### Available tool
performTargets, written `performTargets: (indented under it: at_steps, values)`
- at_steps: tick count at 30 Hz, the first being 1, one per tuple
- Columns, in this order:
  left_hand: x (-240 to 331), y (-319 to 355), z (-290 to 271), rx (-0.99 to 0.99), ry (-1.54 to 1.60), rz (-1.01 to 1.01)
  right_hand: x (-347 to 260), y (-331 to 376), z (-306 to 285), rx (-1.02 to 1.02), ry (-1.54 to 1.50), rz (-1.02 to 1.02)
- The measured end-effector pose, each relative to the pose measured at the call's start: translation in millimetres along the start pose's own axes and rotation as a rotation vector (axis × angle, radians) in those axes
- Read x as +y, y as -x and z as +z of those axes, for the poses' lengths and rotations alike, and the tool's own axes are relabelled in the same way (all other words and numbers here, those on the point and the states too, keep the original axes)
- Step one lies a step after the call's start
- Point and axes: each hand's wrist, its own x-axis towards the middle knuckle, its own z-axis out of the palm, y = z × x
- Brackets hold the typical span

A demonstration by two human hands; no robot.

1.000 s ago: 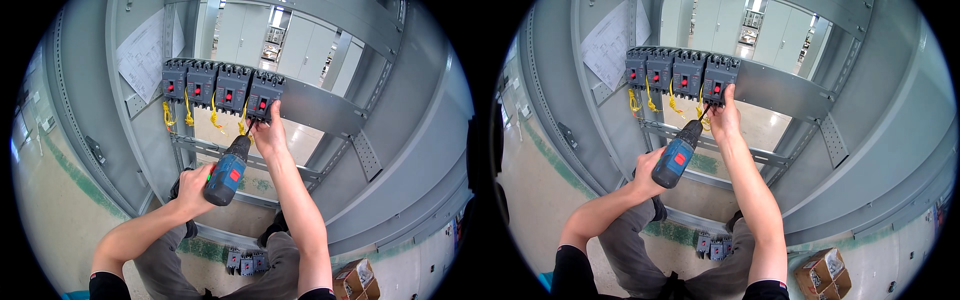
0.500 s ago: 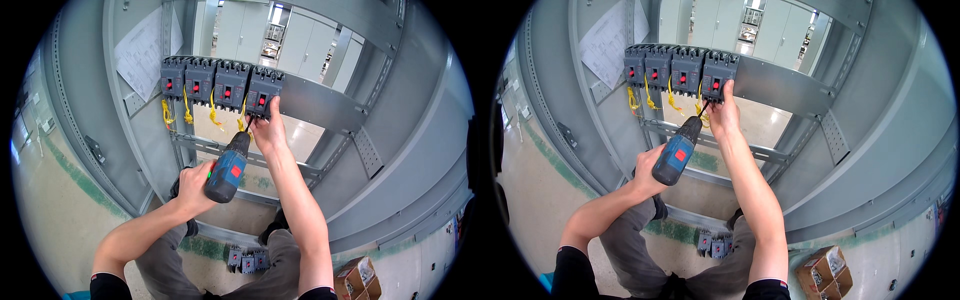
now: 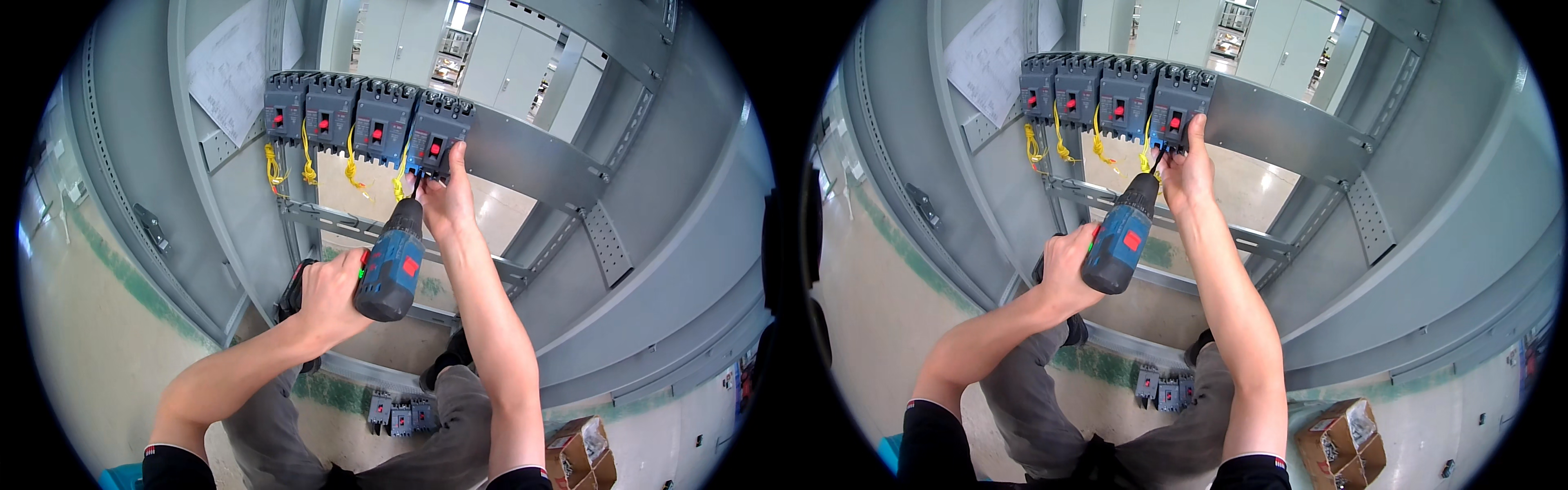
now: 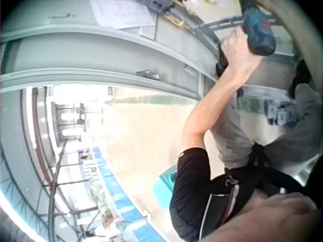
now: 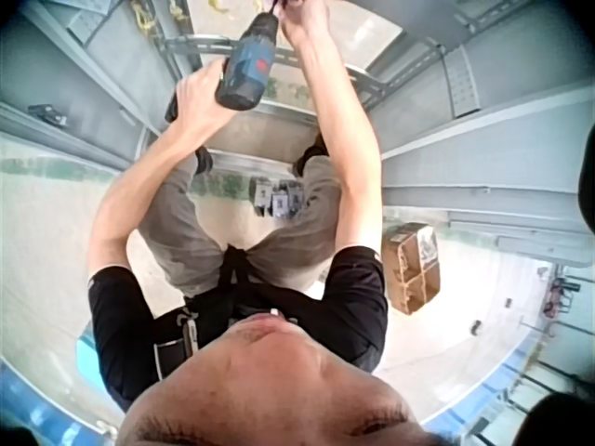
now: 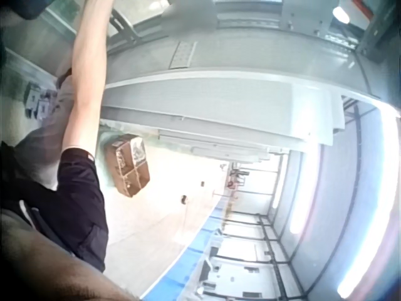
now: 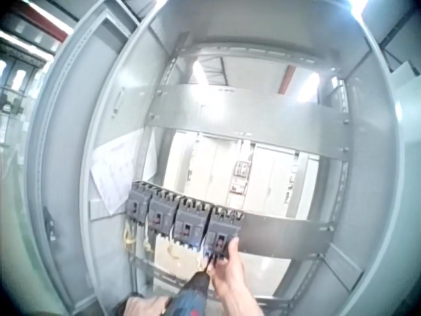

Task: The person installs multiple circuit breakers into an open electrical cabinet using a cordless drill. They pick up each breaker, align it on the DIN rail, and secure it with screws. The person also briefly consults a paper document and moves a stool to adjust their working position.

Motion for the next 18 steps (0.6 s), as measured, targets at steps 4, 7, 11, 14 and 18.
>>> performTargets:
  at_steps: [4,7,11,14,18]
  values:
    - [0,-1,1,0.012,-0.009,0.000,1,-4,-4,0.001,0.004,0.005]
    - [-2,-2,4,0.028,0.015,-0.007,2,-9,-7,-0.019,0.035,0.009]
    - [0,-2,3,-0.004,0.006,-0.050,3,-7,-7,-0.035,0.050,0.005]
    - [-2,-1,5,0.033,0.077,-0.040,5,-10,-11,-0.041,0.006,0.035]
    - [7,-4,3,0.082,0.188,-0.071,3,-11,-10,-0.038,0.003,0.030]
